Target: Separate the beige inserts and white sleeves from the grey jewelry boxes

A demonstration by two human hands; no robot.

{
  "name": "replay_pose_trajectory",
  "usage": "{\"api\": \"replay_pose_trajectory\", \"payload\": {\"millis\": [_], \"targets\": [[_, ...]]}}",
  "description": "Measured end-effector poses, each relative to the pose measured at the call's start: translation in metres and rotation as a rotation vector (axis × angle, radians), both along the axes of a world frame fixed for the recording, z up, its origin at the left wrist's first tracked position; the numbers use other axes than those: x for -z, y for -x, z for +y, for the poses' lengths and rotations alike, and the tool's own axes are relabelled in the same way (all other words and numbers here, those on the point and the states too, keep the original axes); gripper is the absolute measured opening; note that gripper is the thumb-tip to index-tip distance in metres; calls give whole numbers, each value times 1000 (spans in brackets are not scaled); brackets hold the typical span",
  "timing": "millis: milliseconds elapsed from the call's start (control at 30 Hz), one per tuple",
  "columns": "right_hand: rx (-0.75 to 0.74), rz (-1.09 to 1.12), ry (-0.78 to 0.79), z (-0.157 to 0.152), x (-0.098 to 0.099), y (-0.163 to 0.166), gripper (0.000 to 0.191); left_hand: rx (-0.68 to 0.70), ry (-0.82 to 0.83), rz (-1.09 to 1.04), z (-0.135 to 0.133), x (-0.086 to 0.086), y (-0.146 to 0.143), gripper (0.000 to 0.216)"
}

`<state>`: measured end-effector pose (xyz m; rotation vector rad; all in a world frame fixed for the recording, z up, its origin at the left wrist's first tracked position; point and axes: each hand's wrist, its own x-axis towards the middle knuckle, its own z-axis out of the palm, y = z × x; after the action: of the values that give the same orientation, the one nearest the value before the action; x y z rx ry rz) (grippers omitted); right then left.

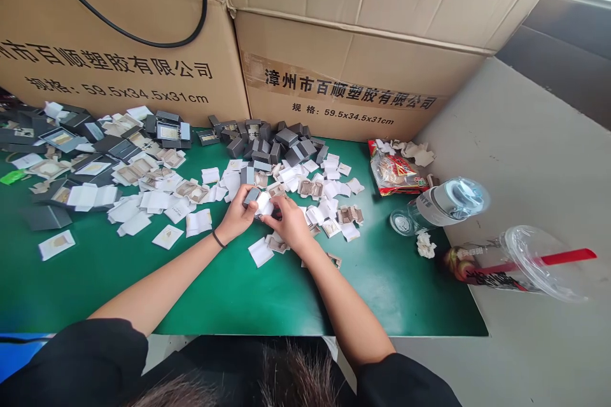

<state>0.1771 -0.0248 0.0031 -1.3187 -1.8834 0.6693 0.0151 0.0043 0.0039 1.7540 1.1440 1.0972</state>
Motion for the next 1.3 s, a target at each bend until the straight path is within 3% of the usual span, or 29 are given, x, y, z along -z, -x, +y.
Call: {"api": "replay_pose_trajectory", "payload": {"millis": [433,867,1067,1300], "targets": [[-158,-137,-127,2,-7,-9,24,-21,5,19,0,1,0,61],[-82,-252,-142,-1,-9,0,24,12,-11,14,3,2,1,59],[-204,-171,-159,1,-13,-7,23,17,-23,29,2,2,1,61],[-209,-82,-145,0,-15,-7,19,-7,-19,30,2,2,2,64]]}}
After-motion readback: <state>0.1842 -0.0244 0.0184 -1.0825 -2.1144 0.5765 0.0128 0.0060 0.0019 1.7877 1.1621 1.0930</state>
